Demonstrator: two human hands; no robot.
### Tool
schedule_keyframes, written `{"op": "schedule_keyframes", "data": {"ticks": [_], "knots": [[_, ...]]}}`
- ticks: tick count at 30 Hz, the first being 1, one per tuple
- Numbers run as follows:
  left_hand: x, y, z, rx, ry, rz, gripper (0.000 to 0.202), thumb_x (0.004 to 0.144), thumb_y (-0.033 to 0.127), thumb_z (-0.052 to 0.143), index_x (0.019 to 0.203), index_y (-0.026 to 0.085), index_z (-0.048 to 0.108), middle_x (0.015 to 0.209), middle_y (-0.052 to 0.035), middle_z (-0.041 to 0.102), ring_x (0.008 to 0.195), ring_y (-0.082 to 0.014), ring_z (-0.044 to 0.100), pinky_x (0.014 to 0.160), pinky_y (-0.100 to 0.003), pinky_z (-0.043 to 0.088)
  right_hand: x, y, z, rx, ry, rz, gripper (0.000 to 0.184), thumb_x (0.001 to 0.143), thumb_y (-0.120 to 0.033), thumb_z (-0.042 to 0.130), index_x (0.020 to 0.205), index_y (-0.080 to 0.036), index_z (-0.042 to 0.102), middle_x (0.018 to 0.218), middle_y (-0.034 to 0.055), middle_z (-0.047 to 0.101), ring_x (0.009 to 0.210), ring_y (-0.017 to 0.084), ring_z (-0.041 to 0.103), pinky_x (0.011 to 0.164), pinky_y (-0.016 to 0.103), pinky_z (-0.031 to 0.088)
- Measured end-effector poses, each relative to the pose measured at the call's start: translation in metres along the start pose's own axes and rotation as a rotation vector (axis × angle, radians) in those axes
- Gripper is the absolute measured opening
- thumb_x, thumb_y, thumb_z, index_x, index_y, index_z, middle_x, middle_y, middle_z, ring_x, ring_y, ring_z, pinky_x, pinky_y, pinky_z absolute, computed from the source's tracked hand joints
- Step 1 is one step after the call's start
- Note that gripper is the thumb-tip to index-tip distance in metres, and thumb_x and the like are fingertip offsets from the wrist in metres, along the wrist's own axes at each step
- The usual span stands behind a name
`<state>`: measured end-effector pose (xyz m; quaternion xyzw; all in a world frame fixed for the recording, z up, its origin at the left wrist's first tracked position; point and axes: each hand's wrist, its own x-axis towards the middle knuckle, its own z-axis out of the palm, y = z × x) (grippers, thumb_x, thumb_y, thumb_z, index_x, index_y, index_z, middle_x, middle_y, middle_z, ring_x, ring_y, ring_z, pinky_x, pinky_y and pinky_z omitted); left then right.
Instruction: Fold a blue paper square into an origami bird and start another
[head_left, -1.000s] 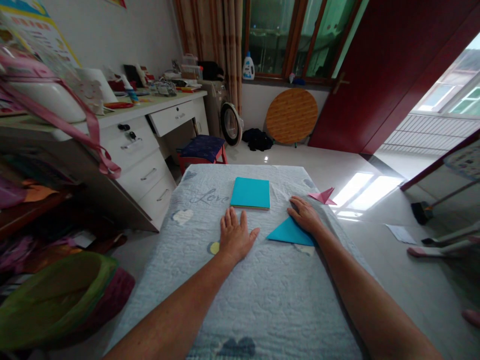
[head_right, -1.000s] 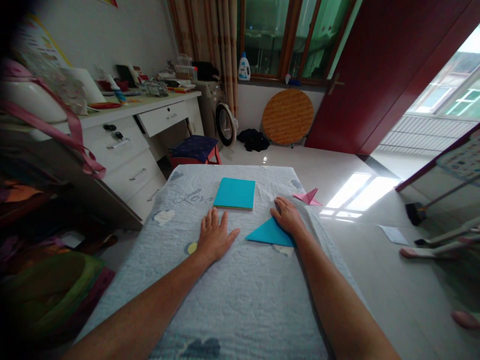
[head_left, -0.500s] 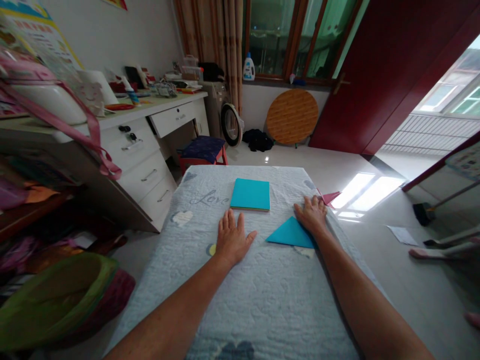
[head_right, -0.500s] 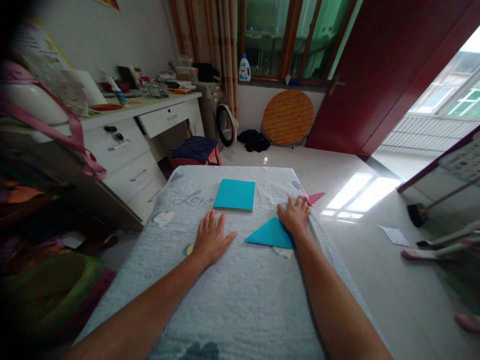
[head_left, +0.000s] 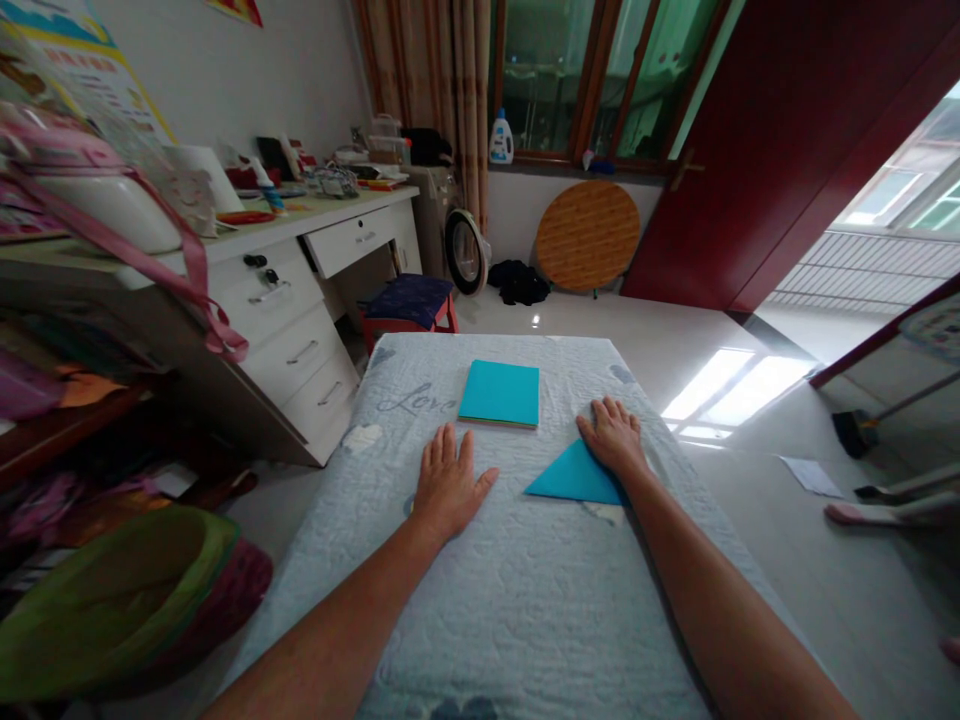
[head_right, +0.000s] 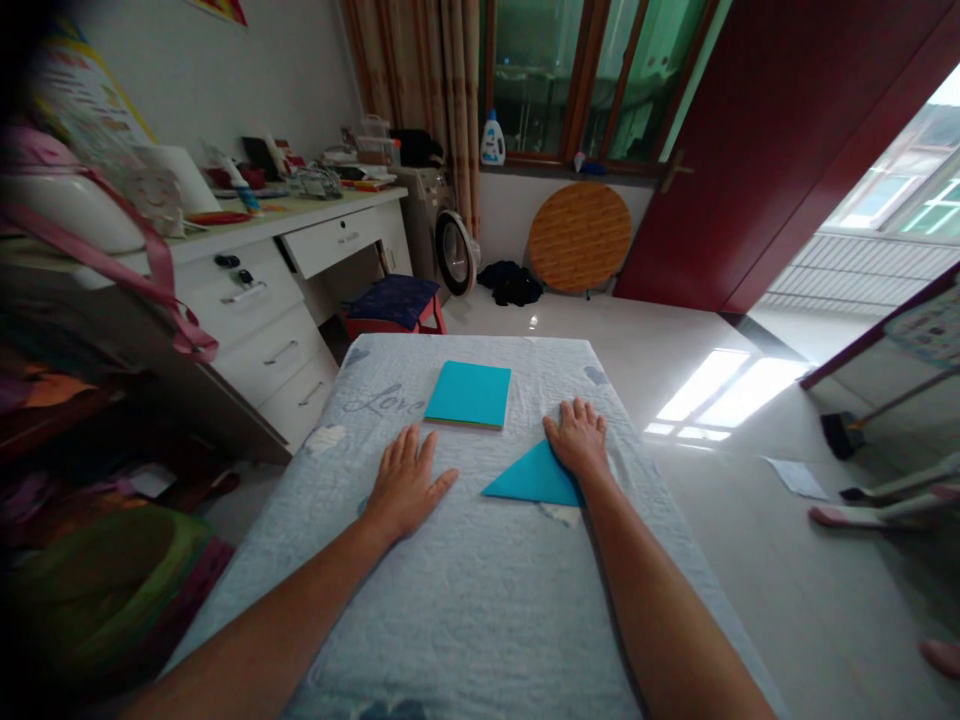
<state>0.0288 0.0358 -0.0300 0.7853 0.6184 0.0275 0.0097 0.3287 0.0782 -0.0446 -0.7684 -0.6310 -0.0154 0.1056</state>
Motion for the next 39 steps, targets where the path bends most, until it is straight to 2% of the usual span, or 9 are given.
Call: {"op": "schedule_keyframes", "data": {"ticks": [7,21,24,27,29,30,35,39], "knots": [[-0.001,-0.008,0.003,-0.004,0.028,-0.006,0.073,0.096,0.058,0.041,0.15,0.008,0.038,0.158,-0.0256,0.029,0.148,-0.0395,0.026,0.117,-0.051,0.024,0.001,-0.012,-0.007,-0.034,-0.068,0.025,0.058,0.099,-0.05,0.036,0.144,-0.014,0.046,0.157,0.0179,0.035,0.145,0.037,0.029,0.115,0.056,0.023],[-0.016,-0.049,0.007,-0.021,0.026,-0.033,0.073,0.094,0.056,0.044,0.148,0.006,0.04,0.158,-0.0257,0.03,0.148,-0.0402,0.024,0.117,-0.052,0.024,-0.011,-0.054,-0.008,-0.037,-0.097,0.003,0.063,0.098,-0.053,0.038,0.149,-0.015,0.04,0.159,0.0186,0.031,0.147,0.036,0.025,0.115,0.05,0.019],[-0.011,-0.059,0.006,-0.033,0.07,-0.015,0.068,0.093,0.054,0.046,0.143,0.007,0.046,0.152,-0.0241,0.039,0.144,-0.0385,0.033,0.115,-0.05,0.029,-0.016,-0.06,-0.009,-0.032,-0.1,0.011,0.063,0.099,-0.052,0.038,0.149,-0.015,0.04,0.159,0.0195,0.031,0.147,0.037,0.025,0.115,0.05,0.018],[0.001,-0.069,0.001,-0.057,0.161,-0.058,0.053,0.096,0.046,0.041,0.132,0.009,0.054,0.139,-0.0197,0.054,0.132,-0.0312,0.048,0.109,-0.043,0.038,-0.019,-0.062,-0.01,-0.024,-0.107,0.02,0.062,0.099,-0.052,0.038,0.148,-0.015,0.042,0.159,0.0198,0.03,0.147,0.037,0.025,0.115,0.05,0.017],[0.01,-0.074,0.0,-0.013,0.238,-0.104,0.054,0.096,0.044,0.042,0.133,0.007,0.053,0.143,-0.0217,0.05,0.138,-0.0332,0.04,0.113,-0.046,0.033,-0.02,-0.063,-0.01,-0.021,-0.106,0.023,0.062,0.098,-0.052,0.038,0.148,-0.015,0.042,0.159,0.0197,0.03,0.147,0.038,0.025,0.115,0.05,0.018],[0.013,-0.076,0.001,0.005,0.238,-0.116,0.056,0.096,0.043,0.043,0.136,0.006,0.05,0.146,-0.0225,0.047,0.141,-0.0339,0.037,0.115,-0.048,0.03,-0.019,-0.063,-0.01,-0.021,-0.102,0.021,0.062,0.098,-0.052,0.038,0.148,-0.015,0.042,0.159,0.0196,0.03,0.146,0.038,0.025,0.115,0.05,0.018],[0.013,-0.074,0.007,0.028,0.084,-0.149,0.063,0.098,0.045,0.038,0.146,0.004,0.04,0.156,-0.0221,0.037,0.147,-0.0328,0.031,0.117,-0.049,0.028,-0.012,-0.056,-0.007,-0.018,-0.11,-0.036,0.062,0.099,-0.052,0.037,0.149,-0.015,0.041,0.159,0.0181,0.031,0.148,0.035,0.024,0.115,0.05,0.02],[0.004,-0.066,0.004,0.033,0.09,-0.175,0.066,0.098,0.046,0.038,0.147,0.002,0.038,0.156,-0.0235,0.036,0.146,-0.0342,0.031,0.117,-0.05,0.027,-0.006,-0.047,-0.004,-0.021,-0.13,-0.063,0.062,0.099,-0.053,0.036,0.15,-0.017,0.039,0.161,0.0155,0.028,0.149,0.033,0.022,0.116,0.048,0.02]]}}
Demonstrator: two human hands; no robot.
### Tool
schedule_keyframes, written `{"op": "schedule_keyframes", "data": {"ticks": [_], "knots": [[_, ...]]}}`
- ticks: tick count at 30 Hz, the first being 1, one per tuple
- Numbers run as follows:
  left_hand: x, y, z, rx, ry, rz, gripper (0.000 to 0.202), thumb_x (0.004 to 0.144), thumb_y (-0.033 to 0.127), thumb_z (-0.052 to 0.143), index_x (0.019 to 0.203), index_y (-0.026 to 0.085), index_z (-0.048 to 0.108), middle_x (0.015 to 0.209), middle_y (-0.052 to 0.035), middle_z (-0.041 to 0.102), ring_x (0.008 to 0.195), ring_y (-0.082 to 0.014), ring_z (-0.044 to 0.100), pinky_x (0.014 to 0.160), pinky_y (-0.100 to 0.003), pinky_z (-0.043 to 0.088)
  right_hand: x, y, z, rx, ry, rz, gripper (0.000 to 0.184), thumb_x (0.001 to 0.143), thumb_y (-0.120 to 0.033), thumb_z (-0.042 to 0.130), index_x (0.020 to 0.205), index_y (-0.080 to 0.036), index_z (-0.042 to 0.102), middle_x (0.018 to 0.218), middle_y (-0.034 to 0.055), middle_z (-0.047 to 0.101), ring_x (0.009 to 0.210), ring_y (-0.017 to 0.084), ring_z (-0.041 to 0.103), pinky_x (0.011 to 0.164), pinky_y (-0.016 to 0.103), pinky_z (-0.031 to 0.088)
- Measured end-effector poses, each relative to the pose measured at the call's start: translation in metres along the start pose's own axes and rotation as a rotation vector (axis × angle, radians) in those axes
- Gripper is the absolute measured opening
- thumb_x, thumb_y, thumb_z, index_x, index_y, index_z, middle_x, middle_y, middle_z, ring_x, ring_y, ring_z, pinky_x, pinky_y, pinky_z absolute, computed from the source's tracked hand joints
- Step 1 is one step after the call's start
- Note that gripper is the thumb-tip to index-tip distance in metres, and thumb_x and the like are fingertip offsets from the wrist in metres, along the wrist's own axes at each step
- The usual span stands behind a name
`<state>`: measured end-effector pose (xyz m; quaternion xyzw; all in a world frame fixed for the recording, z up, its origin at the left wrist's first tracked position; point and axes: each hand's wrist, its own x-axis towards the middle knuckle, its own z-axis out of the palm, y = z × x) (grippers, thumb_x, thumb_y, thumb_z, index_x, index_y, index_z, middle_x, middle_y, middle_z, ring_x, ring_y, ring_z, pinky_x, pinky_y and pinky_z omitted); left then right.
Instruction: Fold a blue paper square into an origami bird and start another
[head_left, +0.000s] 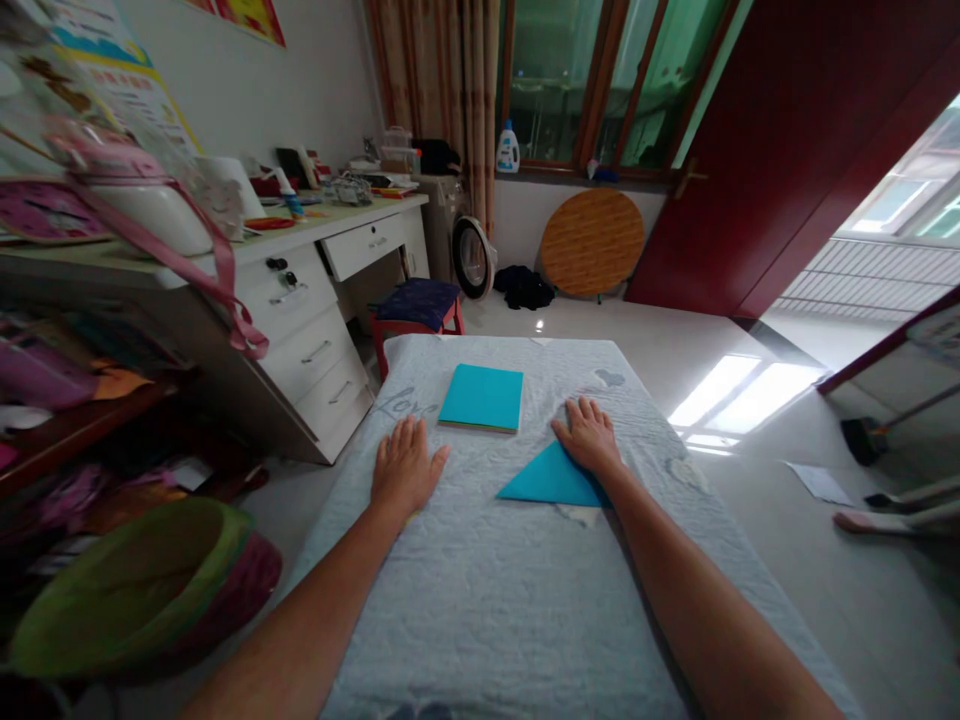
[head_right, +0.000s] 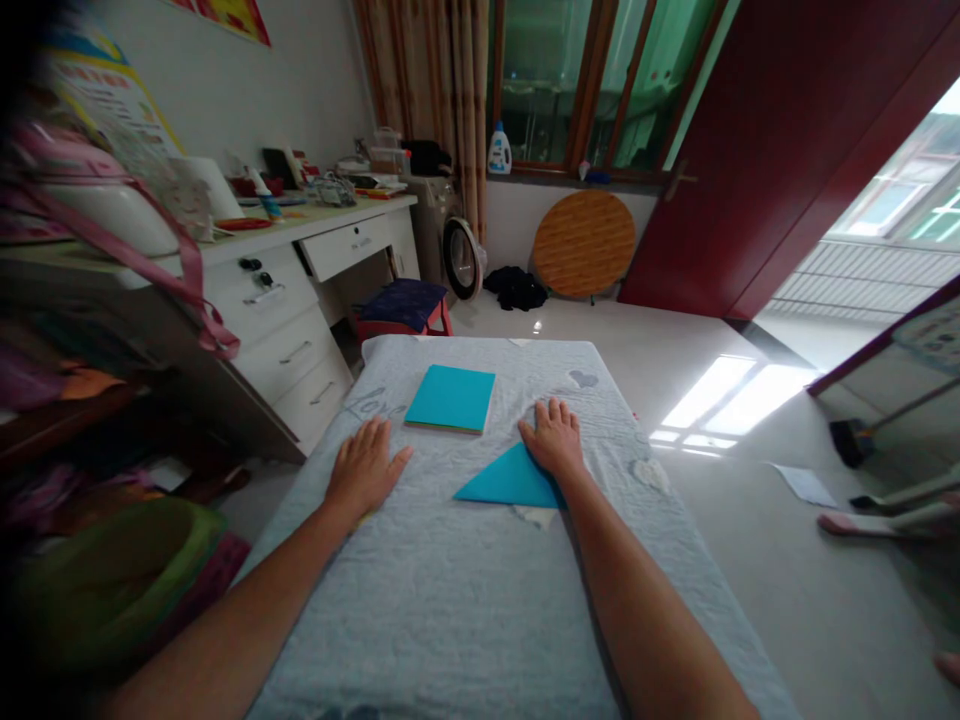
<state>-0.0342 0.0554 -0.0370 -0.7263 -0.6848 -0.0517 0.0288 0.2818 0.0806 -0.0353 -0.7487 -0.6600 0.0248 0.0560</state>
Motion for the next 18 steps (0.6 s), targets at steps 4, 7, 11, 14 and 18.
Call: {"op": "schedule_keyframes", "data": {"ticks": [4,7,11,14,18], "knots": [[-0.006,0.003,-0.004,0.002,0.006,-0.015,0.066,0.098,0.048,0.038,0.147,0.004,0.039,0.156,-0.0223,0.036,0.146,-0.0337,0.032,0.117,-0.049,0.027,0.0,0.003,0.001,0.002,-0.015,-0.009,0.062,0.099,-0.052,0.036,0.15,-0.017,0.039,0.162,0.0151,0.027,0.148,0.032,0.023,0.117,0.047,0.019],[-0.008,0.0,-0.003,0.005,0.017,-0.004,0.066,0.097,0.049,0.038,0.147,0.005,0.04,0.155,-0.0227,0.037,0.145,-0.0336,0.033,0.116,-0.048,0.028,-0.007,0.002,0.0,0.002,-0.011,-0.006,0.061,0.1,-0.05,0.036,0.149,-0.016,0.04,0.161,0.0166,0.029,0.148,0.033,0.024,0.117,0.048,0.019],[-0.009,-0.007,0.001,0.023,0.02,0.027,0.068,0.097,0.05,0.036,0.146,0.003,0.04,0.155,-0.0229,0.038,0.145,-0.0335,0.033,0.115,-0.048,0.029,-0.016,-0.001,-0.003,0.004,0.002,-0.001,0.059,0.1,-0.05,0.035,0.148,-0.016,0.041,0.16,0.0167,0.031,0.147,0.032,0.025,0.117,0.047,0.019],[-0.009,-0.012,0.002,0.024,0.027,0.05,0.069,0.097,0.05,0.035,0.146,0.003,0.04,0.154,-0.0234,0.038,0.144,-0.0335,0.034,0.115,-0.047,0.029,-0.02,-0.004,-0.005,0.009,0.007,0.008,0.059,0.1,-0.05,0.035,0.147,-0.016,0.042,0.159,0.0171,0.032,0.147,0.032,0.025,0.116,0.047,0.019],[-0.009,-0.014,0.0,0.006,0.004,0.049,0.069,0.097,0.05,0.034,0.147,0.003,0.039,0.155,-0.0239,0.036,0.144,-0.0345,0.034,0.115,-0.047,0.028,-0.02,-0.006,-0.007,0.018,0.006,0.014,0.058,0.1,-0.05,0.036,0.146,-0.016,0.043,0.159,0.0169,0.031,0.147,0.033,0.025,0.116,0.047,0.019]]}}
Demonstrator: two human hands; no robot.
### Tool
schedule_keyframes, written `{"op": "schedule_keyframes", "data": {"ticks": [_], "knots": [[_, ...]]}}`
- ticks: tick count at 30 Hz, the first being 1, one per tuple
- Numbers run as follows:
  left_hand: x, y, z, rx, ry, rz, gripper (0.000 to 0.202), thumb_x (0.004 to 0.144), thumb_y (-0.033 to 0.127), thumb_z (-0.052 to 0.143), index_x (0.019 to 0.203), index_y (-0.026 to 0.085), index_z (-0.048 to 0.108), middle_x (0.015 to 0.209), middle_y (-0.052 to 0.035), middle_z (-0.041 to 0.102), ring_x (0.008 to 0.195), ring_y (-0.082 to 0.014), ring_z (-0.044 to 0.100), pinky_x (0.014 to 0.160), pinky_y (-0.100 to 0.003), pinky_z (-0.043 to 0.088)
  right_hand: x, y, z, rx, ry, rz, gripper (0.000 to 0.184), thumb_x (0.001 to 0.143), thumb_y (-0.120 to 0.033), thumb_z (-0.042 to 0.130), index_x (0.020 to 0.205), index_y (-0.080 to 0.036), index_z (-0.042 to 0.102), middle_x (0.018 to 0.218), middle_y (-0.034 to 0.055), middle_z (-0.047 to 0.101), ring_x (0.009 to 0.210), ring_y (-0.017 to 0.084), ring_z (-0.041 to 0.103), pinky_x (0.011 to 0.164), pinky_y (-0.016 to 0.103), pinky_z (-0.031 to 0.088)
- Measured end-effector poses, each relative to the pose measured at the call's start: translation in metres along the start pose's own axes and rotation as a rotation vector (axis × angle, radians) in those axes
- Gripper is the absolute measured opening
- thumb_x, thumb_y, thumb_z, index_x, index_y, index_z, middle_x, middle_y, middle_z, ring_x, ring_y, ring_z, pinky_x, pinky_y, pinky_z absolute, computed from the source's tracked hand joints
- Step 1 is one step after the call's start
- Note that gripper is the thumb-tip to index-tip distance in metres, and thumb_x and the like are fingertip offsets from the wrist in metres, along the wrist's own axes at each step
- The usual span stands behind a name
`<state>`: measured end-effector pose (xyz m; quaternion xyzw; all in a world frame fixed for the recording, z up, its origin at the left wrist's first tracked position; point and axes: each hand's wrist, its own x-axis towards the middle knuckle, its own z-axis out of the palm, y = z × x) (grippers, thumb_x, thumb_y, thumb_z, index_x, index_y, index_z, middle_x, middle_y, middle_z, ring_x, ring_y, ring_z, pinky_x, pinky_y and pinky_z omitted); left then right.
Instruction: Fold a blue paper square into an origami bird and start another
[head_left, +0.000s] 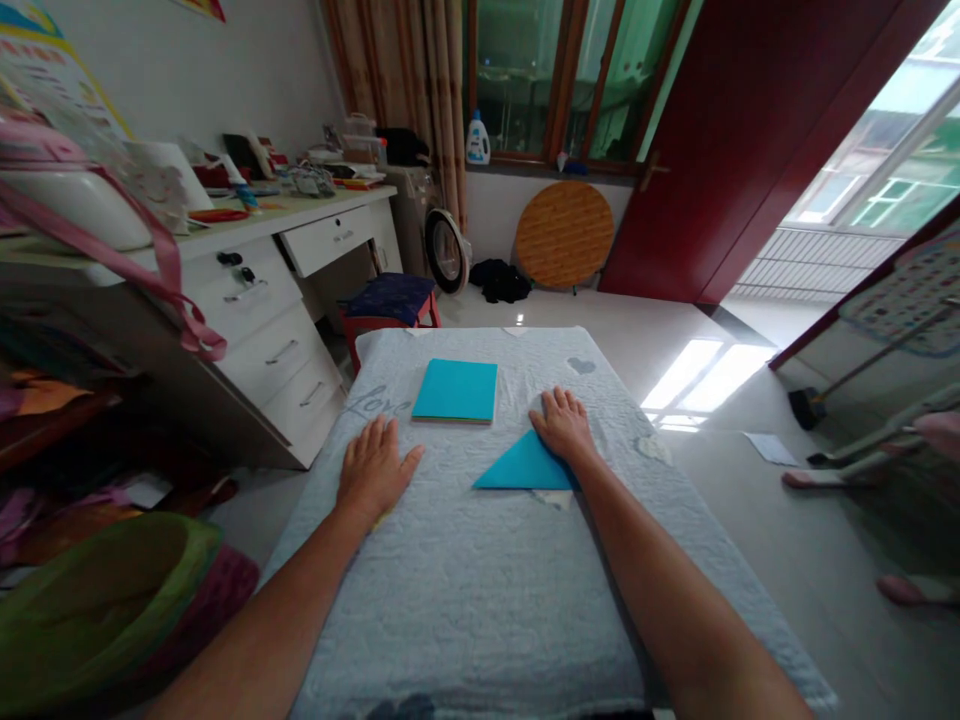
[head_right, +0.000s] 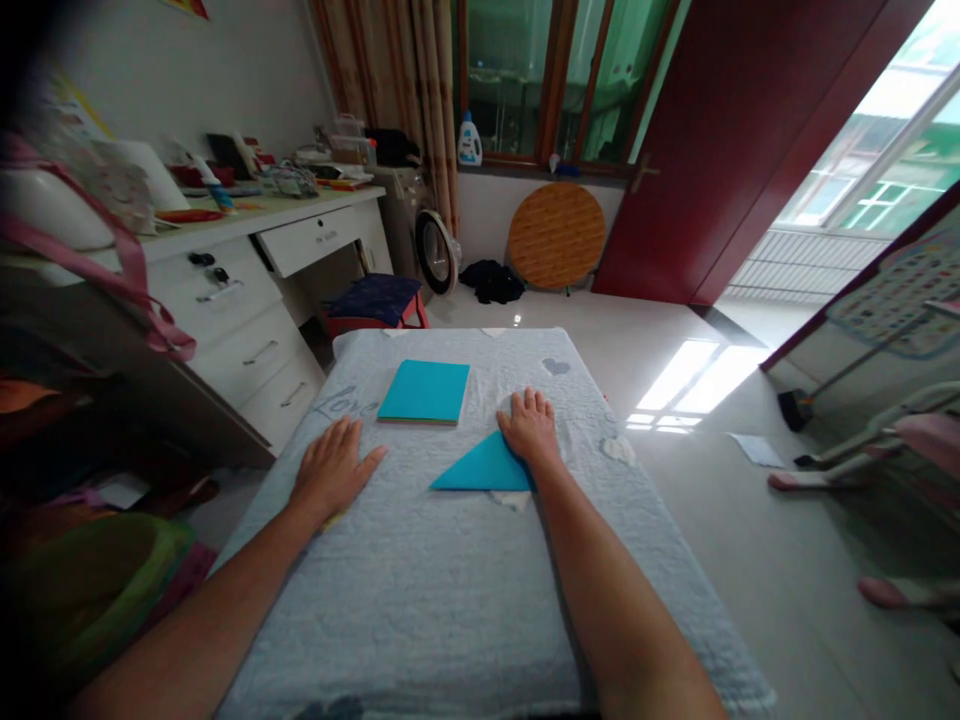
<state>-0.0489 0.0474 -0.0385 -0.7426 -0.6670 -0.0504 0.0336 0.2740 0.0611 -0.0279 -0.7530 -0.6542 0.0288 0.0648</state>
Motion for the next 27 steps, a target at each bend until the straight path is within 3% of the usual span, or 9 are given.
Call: {"op": "schedule_keyframes", "data": {"ticks": [27], "knots": [[0.016,-0.01,-0.001,0.071,-0.053,0.063,0.07,0.097,0.051,0.03,0.148,0.003,0.039,0.155,-0.0248,0.035,0.145,-0.0358,0.029,0.114,-0.049,0.026,-0.006,-0.01,-0.005,0.016,0.002,0.045,0.058,0.099,-0.051,0.036,0.147,-0.018,0.042,0.16,0.0153,0.031,0.147,0.033,0.026,0.116,0.047,0.019]]}}
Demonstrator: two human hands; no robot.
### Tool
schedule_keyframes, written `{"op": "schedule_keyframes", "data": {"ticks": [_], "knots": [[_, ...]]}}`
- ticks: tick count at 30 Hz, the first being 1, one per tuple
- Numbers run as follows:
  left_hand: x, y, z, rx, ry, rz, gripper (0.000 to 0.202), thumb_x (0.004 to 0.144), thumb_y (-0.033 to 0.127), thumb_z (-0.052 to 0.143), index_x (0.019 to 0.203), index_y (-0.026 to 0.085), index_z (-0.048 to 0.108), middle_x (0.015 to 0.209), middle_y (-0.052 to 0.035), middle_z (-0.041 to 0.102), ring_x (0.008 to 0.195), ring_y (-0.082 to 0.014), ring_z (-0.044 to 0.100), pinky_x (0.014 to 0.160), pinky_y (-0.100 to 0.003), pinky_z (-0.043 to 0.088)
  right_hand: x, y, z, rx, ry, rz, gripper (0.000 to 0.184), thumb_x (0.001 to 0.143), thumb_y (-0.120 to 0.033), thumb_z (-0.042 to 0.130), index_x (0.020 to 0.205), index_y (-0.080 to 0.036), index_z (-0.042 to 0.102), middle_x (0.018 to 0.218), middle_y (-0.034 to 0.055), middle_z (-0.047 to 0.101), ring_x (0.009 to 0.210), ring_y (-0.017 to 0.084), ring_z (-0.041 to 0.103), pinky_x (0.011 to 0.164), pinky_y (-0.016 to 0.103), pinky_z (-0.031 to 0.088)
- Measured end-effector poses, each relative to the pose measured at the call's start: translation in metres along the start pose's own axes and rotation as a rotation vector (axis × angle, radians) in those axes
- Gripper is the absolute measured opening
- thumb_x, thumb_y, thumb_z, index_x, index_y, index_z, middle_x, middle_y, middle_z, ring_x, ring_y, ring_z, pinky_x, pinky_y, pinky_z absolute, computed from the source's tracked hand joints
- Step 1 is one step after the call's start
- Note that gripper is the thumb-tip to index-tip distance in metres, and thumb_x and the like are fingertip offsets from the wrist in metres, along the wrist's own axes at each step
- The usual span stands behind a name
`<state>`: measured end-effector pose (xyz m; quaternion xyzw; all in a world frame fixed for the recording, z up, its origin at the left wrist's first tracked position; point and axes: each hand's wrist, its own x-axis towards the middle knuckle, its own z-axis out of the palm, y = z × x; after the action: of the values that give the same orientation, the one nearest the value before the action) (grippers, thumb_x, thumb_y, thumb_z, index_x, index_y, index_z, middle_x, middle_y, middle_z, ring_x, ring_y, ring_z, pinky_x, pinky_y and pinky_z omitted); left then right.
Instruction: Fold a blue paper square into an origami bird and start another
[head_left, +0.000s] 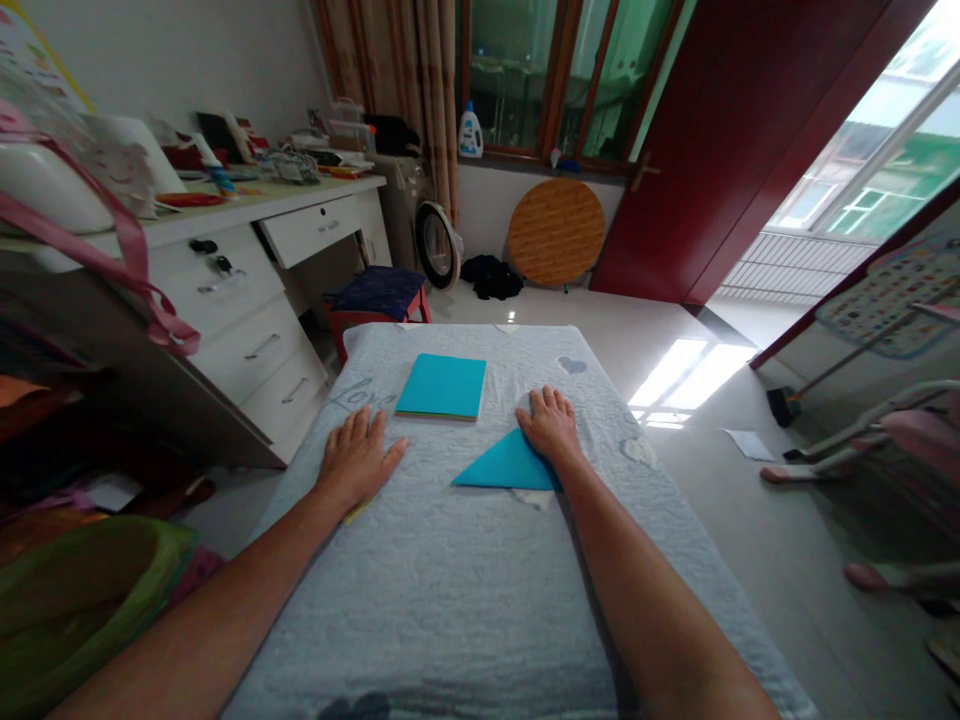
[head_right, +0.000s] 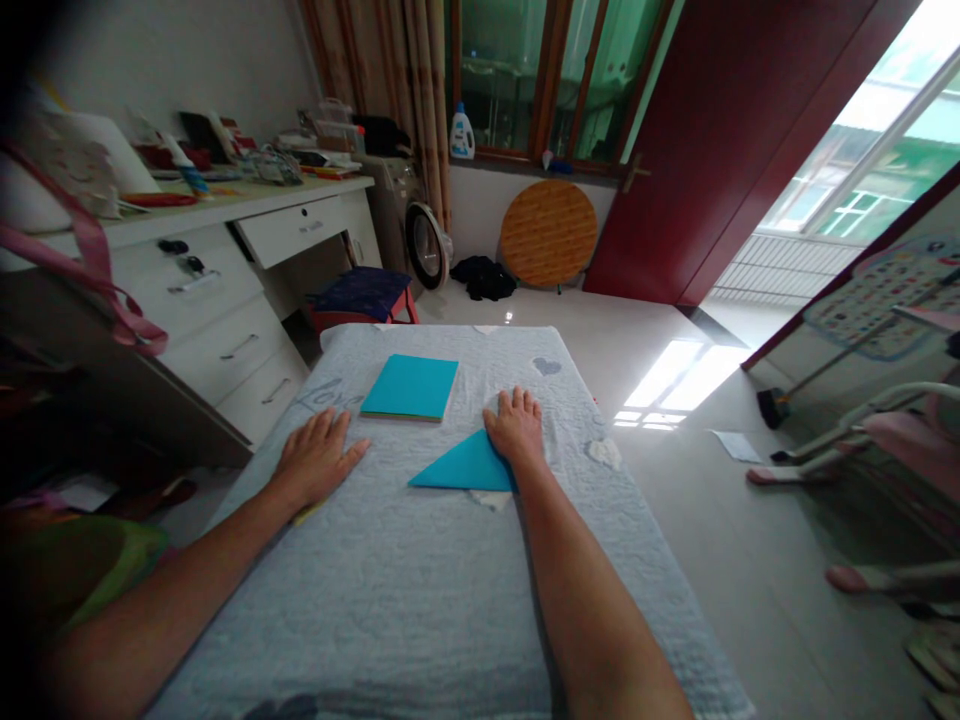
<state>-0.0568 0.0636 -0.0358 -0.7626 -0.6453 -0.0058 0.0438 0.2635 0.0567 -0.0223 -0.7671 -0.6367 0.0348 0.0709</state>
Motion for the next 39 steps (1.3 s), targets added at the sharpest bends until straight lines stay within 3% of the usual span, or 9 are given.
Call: {"op": "schedule_keyframes", "data": {"ticks": [13,24,39], "knots": [[-0.022,0.011,-0.005,0.0,0.012,-0.059,0.067,0.097,0.049,0.036,0.148,0.006,0.039,0.156,-0.0232,0.036,0.146,-0.0342,0.031,0.116,-0.046,0.026,0.002,0.004,0.001,-0.021,0.005,-0.057,0.06,0.099,-0.05,0.037,0.148,-0.016,0.041,0.159,0.0182,0.031,0.147,0.034,0.025,0.115,0.05,0.019],[-0.042,-0.002,-0.004,-0.021,0.009,-0.091,0.069,0.096,0.05,0.036,0.148,0.004,0.039,0.156,-0.0241,0.034,0.147,-0.0354,0.03,0.116,-0.047,0.026,0.007,-0.014,0.005,-0.012,-0.007,-0.096,0.061,0.098,-0.051,0.038,0.147,-0.016,0.04,0.161,0.0168,0.029,0.148,0.033,0.022,0.116,0.05,0.019],[-0.024,-0.006,-0.004,-0.014,-0.024,-0.113,0.07,0.096,0.053,0.035,0.149,0.006,0.038,0.156,-0.026,0.032,0.146,-0.0391,0.029,0.114,-0.051,0.025,0.013,0.011,0.005,0.005,-0.007,-0.165,0.056,0.1,-0.048,0.036,0.147,-0.019,0.042,0.16,0.0083,0.034,0.147,0.025,0.029,0.118,0.04,0.022]]}}
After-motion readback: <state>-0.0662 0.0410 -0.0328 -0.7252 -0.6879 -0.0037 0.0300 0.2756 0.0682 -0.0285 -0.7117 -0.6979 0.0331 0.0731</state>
